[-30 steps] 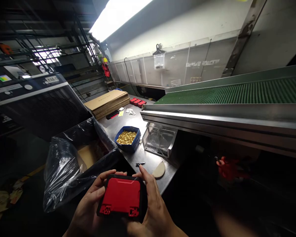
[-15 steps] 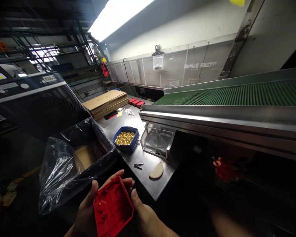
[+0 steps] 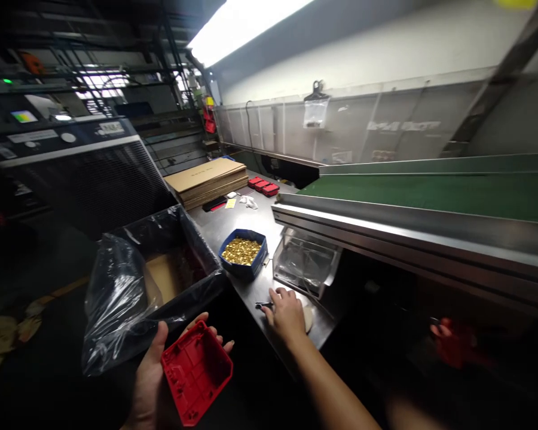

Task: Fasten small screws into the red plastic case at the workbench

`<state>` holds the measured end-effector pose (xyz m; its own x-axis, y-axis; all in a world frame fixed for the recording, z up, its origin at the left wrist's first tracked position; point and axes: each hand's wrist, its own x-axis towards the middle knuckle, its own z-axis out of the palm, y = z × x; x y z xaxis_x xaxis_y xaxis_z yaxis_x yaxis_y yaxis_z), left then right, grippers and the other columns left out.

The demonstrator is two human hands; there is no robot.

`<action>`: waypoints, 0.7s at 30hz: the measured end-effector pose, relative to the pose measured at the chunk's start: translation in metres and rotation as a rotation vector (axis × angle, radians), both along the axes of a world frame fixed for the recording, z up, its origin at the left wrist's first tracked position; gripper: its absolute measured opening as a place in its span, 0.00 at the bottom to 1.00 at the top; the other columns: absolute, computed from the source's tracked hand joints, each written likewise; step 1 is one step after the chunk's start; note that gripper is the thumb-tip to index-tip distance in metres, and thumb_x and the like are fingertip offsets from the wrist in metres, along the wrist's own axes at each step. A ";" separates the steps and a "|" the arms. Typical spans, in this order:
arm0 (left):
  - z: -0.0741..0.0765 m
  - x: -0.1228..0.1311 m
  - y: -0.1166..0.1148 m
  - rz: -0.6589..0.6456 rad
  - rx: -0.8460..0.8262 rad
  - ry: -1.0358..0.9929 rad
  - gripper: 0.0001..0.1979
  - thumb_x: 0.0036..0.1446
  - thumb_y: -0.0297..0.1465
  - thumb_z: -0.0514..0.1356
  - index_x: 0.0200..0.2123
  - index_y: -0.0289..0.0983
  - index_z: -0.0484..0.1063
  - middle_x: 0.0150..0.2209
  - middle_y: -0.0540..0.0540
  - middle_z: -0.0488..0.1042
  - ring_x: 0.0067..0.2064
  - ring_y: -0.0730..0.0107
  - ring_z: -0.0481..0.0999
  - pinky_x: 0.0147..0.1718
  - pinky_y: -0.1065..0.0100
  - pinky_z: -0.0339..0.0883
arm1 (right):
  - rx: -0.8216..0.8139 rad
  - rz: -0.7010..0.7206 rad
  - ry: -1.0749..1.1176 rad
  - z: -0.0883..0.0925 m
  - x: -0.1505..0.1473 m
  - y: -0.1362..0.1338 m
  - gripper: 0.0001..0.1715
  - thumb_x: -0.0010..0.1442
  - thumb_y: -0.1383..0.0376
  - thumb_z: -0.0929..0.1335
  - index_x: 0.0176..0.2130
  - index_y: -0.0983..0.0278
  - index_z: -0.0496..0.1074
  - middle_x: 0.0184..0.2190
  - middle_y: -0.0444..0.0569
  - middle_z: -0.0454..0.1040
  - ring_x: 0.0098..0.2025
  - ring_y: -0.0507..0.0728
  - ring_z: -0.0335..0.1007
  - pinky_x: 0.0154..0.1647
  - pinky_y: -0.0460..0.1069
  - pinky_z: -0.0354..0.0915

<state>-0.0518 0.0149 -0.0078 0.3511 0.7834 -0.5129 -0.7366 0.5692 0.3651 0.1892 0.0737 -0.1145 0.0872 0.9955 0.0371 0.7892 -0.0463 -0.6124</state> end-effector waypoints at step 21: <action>0.008 0.007 -0.007 0.132 0.047 0.316 0.31 0.64 0.56 0.52 0.53 0.35 0.70 0.42 0.37 0.78 0.41 0.59 0.78 0.42 0.61 0.73 | -0.129 0.248 0.619 0.101 -0.052 -0.059 0.22 0.66 0.46 0.64 0.42 0.59 0.74 0.33 0.46 0.79 0.33 0.55 0.75 0.34 0.48 0.69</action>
